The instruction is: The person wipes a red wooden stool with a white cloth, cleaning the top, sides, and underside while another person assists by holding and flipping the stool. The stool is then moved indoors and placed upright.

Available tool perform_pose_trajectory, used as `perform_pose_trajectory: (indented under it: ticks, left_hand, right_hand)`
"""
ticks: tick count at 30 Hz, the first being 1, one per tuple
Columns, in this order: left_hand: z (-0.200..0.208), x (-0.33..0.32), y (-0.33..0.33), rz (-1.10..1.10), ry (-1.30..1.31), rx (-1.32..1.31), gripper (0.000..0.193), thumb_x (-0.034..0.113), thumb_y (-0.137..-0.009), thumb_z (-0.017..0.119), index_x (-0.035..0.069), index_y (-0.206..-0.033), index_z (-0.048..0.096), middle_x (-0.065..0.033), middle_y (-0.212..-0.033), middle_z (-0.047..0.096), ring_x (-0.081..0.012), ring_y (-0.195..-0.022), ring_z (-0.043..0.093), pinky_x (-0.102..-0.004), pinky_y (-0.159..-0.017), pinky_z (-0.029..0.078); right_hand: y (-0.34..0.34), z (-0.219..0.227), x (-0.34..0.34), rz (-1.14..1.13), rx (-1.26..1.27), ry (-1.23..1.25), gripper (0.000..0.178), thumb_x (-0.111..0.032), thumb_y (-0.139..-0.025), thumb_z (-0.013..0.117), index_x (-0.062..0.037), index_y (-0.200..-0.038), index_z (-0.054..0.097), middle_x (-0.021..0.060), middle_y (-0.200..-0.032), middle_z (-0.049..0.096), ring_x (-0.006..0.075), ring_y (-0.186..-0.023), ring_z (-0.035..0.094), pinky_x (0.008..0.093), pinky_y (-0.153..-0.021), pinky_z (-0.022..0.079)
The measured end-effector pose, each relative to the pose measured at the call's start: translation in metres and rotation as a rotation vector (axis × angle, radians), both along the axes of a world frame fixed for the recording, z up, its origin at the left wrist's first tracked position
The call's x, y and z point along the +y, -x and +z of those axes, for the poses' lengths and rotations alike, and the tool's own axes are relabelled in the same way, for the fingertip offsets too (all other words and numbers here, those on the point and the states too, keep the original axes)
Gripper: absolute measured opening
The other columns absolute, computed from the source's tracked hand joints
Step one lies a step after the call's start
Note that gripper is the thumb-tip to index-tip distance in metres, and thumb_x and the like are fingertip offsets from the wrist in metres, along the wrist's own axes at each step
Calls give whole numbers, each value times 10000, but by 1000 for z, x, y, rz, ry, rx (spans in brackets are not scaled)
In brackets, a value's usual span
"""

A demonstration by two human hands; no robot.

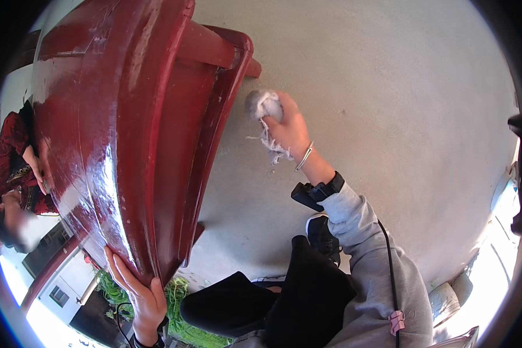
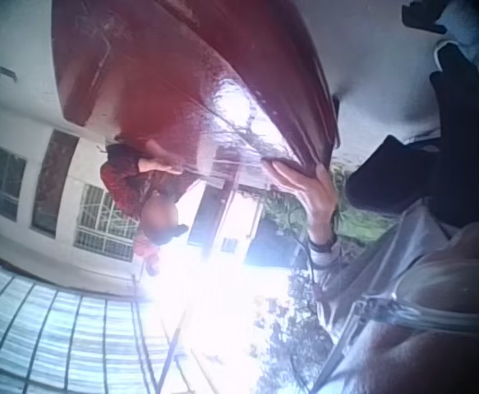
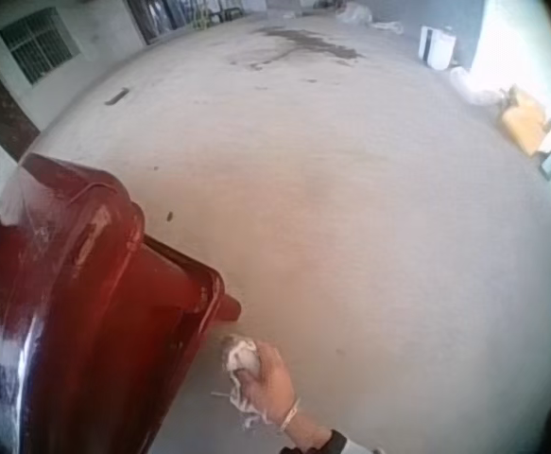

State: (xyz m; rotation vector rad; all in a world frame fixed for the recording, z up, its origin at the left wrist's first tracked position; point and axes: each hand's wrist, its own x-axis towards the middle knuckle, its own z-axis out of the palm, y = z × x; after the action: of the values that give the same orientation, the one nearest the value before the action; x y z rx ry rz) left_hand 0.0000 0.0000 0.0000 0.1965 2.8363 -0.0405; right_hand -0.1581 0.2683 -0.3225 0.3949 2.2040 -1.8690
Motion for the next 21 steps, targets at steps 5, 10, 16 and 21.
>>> perform_pose_trajectory:
  ticks: [5, 10, 16, 21]
  left_hand:
    - [-1, 2, 3, 8, -18, -23, 757, 137, -883, 485, -93, -1471, 67, -316, -1530, 49, -497, -1400, 118, -583, -1126, 99]
    - [-5, 2, 1, 24, -25, 4, 796, 85, -835, 522, -85, -1475, 80, -304, -1529, 69, -474, -1405, 132, -559, -1136, 110]
    - [-8, 6, 4, 26, -32, 22, 769, 88, -855, 515, -95, -1471, 92, -305, -1526, 82, -478, -1401, 147, -547, -1138, 126]
    - [-3, 7, 3, 14, -46, 20, 734, 127, -901, 488, -100, -1468, 81, -310, -1523, 70, -474, -1406, 126, -549, -1137, 124]
  right_hand:
    - [32, 75, -2, -162, 805, -125, 500, 22, -788, 614, -67, -1271, 519, 165, -1217, 554, 346, -1060, 580, 378, -858, 495]
    - [-15, 85, -63, 10, 760, -121, 490, 98, -686, 578, -70, -1147, 569, 137, -1151, 575, 328, -921, 620, 340, -775, 525]
    - [-80, 104, -84, 585, 592, 188, 447, -5, -736, 599, -131, -1162, 547, 81, -1159, 569, 301, -925, 629, 361, -784, 531]
    - [-2, 104, -47, -101, 380, 512, 412, -27, -896, 545, -27, -1288, 418, 160, -1078, 580, 286, -926, 622, 365, -782, 501]
